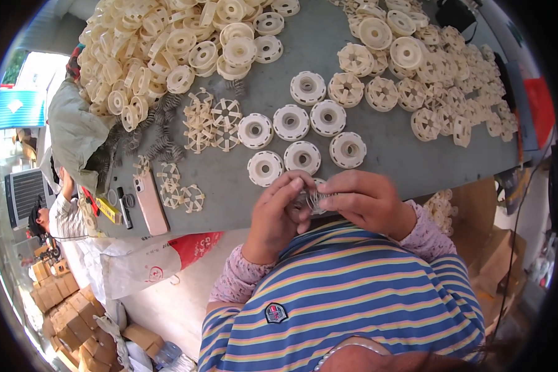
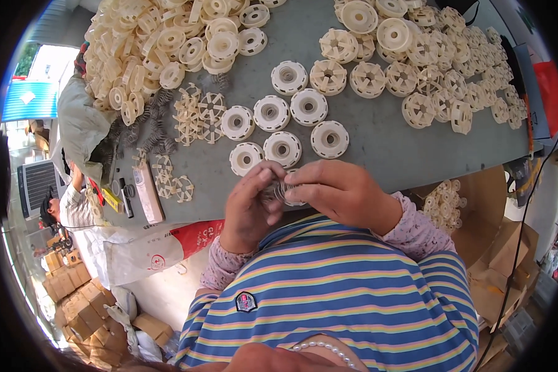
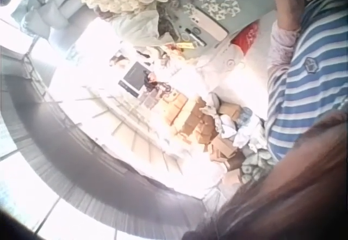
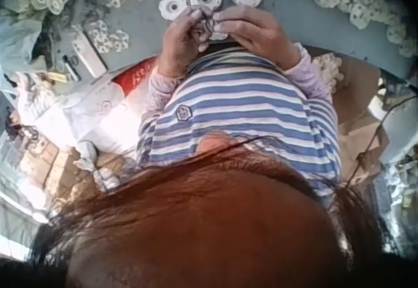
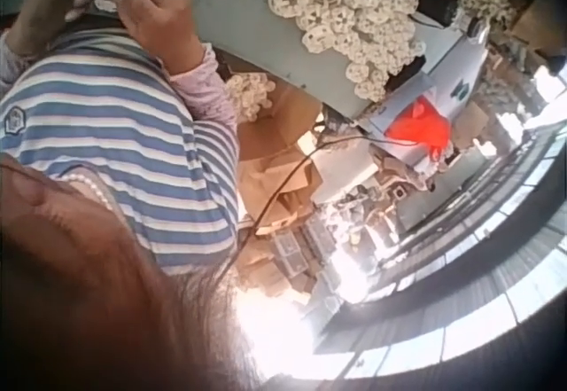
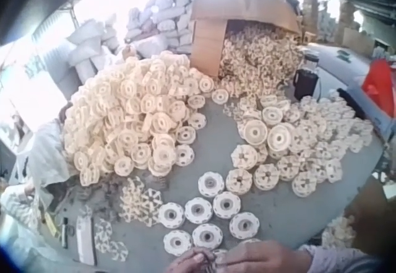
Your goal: The person assembles small plastic wheel-like components with metal springs and hexagonal frames by hand.
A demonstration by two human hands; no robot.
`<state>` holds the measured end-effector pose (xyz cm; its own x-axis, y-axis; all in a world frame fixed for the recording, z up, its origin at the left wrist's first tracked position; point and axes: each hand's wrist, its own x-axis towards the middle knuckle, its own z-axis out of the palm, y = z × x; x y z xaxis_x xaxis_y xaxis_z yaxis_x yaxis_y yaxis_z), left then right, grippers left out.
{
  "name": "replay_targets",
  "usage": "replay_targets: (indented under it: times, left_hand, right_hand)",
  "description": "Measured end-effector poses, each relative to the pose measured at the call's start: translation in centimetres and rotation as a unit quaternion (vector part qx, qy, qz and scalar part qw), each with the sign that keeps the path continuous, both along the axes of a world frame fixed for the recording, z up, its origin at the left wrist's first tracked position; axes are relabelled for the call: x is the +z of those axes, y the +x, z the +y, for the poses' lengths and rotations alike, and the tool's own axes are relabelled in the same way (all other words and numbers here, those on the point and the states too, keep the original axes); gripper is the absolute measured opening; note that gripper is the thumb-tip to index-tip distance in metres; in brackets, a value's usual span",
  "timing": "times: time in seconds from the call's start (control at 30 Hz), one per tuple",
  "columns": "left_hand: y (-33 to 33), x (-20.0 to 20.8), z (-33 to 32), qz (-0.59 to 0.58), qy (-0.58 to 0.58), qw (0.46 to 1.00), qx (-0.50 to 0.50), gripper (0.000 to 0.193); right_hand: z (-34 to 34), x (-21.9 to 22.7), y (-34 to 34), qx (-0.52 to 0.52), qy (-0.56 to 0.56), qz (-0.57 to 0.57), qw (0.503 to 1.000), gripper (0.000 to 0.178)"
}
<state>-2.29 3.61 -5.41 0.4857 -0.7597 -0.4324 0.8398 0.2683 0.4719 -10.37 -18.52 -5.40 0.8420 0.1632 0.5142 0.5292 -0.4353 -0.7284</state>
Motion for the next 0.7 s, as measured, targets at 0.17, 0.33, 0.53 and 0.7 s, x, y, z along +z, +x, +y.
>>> replay_targets:
  times: [0.17,0.33,0.53,0.7]
  left_hand:
    - [-1.4,1.1,-1.2,-0.173,0.028,0.984,0.014,0.032]
    - [-2.0,-0.2,-1.2,-0.324,0.087,0.942,0.008,0.029]
    - [-1.5,-0.2,-1.3,0.036,0.04,0.999,0.006,0.025]
    - [-2.2,-0.8,-0.3,-0.03,0.076,0.996,-0.046,0.03]
  right_hand:
    - [-0.2,0.3,-1.4,-0.039,0.165,0.174,0.97,0.03]
    - [-0.6,-0.3,-1.6,-0.016,0.136,0.151,0.979,0.032]
    - [-1.2,-0.2,-1.2,0.029,-0.061,-0.08,0.994,0.031]
    - [-0.9,-0.5,-2.8,-0.009,0.038,-0.063,0.997,0.032]
